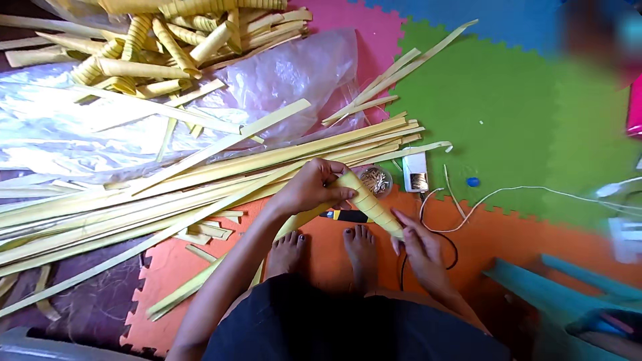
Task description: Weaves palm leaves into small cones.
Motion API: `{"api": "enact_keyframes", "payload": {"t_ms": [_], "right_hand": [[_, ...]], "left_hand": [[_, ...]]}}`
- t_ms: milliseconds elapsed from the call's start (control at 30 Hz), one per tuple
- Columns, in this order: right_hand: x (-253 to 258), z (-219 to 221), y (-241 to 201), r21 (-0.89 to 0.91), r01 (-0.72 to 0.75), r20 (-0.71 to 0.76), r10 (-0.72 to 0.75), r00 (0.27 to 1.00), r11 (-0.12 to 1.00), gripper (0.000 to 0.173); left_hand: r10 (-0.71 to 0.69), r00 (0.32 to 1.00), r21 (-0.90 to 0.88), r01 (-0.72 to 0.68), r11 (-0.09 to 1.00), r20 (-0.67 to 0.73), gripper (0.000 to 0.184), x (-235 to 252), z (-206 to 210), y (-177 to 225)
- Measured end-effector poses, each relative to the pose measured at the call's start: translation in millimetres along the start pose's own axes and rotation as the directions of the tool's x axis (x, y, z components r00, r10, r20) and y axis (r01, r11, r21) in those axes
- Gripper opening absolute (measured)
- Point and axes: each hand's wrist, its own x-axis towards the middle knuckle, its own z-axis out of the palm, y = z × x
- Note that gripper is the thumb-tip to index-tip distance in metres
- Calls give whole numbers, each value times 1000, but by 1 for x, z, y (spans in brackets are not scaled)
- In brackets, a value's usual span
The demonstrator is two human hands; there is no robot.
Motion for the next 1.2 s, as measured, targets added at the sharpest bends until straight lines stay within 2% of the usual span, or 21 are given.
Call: {"api": "enact_keyframes", "payload": {"t_ms": [67,100,167,200,233,267,300,367,400,433,467,500,567,600,667,733,833,933,1033,1100,1200], "right_hand": [[-1,4,-20,298,-402,28,413,910,866,42],[-2,4,-23,308,-427,23,443,896,850,41],[-7,1,-8,24,-98,-54,99,994,995,32],[-6,-4,2,-163,100,-13,-103,995,982,38],[-6,-6,7,-246,180,15,-182,983,952,42],[-7,-7,7,-174,122,13,-122,992,977,40],[-8,-6,0,19,-65,30,65,997,998,35],[-9,-9,-15,408,-503,225,450,864,762,36],[-8,-10,-18,470,-570,274,502,820,674,38],[-10,-8,-16,449,-526,221,481,849,723,38],[-11,-6,-11,338,-370,101,358,928,865,36],[-10,-5,-1,128,-129,24,127,992,983,37],[-5,-8,10,-228,194,48,-188,981,954,44],[-4,-7,9,-211,178,36,-174,984,961,41],[-4,-1,-6,110,-189,55,184,981,976,36],[0,-7,-20,367,-525,270,452,850,768,44],[10,-18,-23,397,-635,466,451,762,663,46],[30,-28,-20,220,-455,399,346,849,863,46],[55,-31,-20,-148,-14,94,28,995,989,32],[71,-21,-31,-281,208,17,-212,977,937,30],[88,13,-59,-264,373,27,-379,925,889,27]], "left_hand": [[-1,1000,10,0,1000,14,17,-2,0,0],[0,1000,11,0,1000,27,17,0,-3,-2],[3,1000,11,-4,1000,20,16,1,-6,-3],[6,1000,11,-6,1000,11,16,1,-6,-3],[8,1000,12,-8,1000,7,16,1,-6,-3],[9,1000,11,-10,1000,14,16,1,-6,-3],[17,999,11,-18,1000,28,16,2,-7,-2],[22,998,13,-23,1000,66,19,1,-9,-3],[16,997,9,-17,1000,74,20,1,-8,-3],[8,998,6,-9,1000,64,20,0,-7,-2],[5,999,3,-5,1000,42,20,0,-6,-2],[7,1000,2,-7,1000,15,20,0,-6,-1],[28,999,8,-28,1000,-31,21,-1,-6,1],[57,998,24,-57,998,-37,20,0,-5,1],[164,986,99,-160,982,-35,18,0,-5,0],[317,948,201,-304,931,-36,12,0,-4,-3],[527,850,300,-509,807,23,10,-1,-8,-3],[649,760,283,-633,721,48,10,0,-9,-6],[672,740,347,-629,695,-5,9,-2,-5,-6],[669,743,493,-571,656,-29,9,-2,5,-1],[620,783,616,-463,637,-52,3,3,25,10]]}}
